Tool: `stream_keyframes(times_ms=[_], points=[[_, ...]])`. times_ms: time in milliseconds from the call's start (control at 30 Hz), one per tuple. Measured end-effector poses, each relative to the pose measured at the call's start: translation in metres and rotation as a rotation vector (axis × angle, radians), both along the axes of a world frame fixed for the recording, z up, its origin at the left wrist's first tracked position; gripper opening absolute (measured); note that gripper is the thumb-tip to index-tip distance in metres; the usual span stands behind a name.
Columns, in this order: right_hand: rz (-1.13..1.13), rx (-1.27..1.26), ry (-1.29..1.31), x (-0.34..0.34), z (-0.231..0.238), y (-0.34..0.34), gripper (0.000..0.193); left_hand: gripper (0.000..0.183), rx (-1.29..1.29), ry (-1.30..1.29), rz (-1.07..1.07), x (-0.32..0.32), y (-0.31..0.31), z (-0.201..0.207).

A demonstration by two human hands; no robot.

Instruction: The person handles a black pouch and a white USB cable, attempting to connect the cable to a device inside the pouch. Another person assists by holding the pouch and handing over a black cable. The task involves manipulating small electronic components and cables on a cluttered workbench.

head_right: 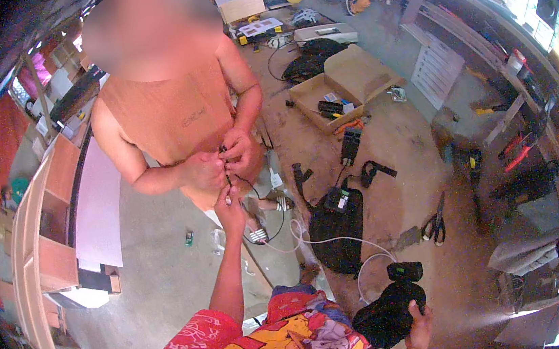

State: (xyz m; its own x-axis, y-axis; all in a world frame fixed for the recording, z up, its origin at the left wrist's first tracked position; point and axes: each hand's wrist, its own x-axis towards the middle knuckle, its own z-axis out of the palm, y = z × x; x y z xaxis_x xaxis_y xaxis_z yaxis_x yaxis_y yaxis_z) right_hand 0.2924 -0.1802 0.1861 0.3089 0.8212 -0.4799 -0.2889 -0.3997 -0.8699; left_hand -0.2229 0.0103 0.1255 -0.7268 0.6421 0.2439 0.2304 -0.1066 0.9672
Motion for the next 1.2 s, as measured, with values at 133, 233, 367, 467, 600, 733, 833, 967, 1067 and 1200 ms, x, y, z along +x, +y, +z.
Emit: stream_keyframes(times_ms=[133, 233, 367, 467, 600, 733, 833, 967, 1067, 1200], points=[[-0.021, -0.019, -0.050, 0.012, -0.010, -0.004, 0.045, 0.028, -0.114, 0.128, -0.032, 0.005, -0.009, -0.003], [-0.068, -0.035, -0.060, 0.010, -0.008, -0.005, 0.044, 0.025, -0.149, 0.124, -0.037, 0.010, -0.014, -0.005], [-0.083, -0.004, -0.027, 0.008, -0.005, -0.004, 0.042, 0.022, -0.148, 0.042, -0.035, 0.014, -0.014, 0.006], [-0.049, -0.010, -0.020, 0.010, -0.008, -0.003, 0.040, 0.021, -0.183, 0.031, 0.000, 0.008, -0.012, 0.010], [-0.004, 0.005, -0.018, 0.007, -0.010, -0.006, 0.041, 0.024, -0.205, 0.228, 0.037, -0.003, -0.013, 0.006], [-0.024, -0.013, -0.027, 0.003, -0.003, -0.011, 0.045, 0.026, -0.208, 0.423, 0.167, -0.004, -0.014, -0.002], [-0.028, 0.087, -0.111, 0.002, 0.011, -0.016, 0.051, 0.023, -0.174, 0.488, 0.196, 0.006, -0.019, -0.001], [0.185, -0.019, -0.288, 0.012, 0.049, 0.007, 0.053, 0.016, -0.351, 0.435, -0.134, 0.028, -0.070, 0.012], [0.278, -0.005, -0.360, 0.038, 0.064, 0.008, 0.047, 0.021, -0.452, 0.055, -0.491, 0.087, -0.083, 0.047], [0.227, 0.159, -0.188, 0.055, 0.086, -0.004, 0.045, 0.026, -0.422, -0.001, -0.855, 0.151, -0.078, 0.078]])
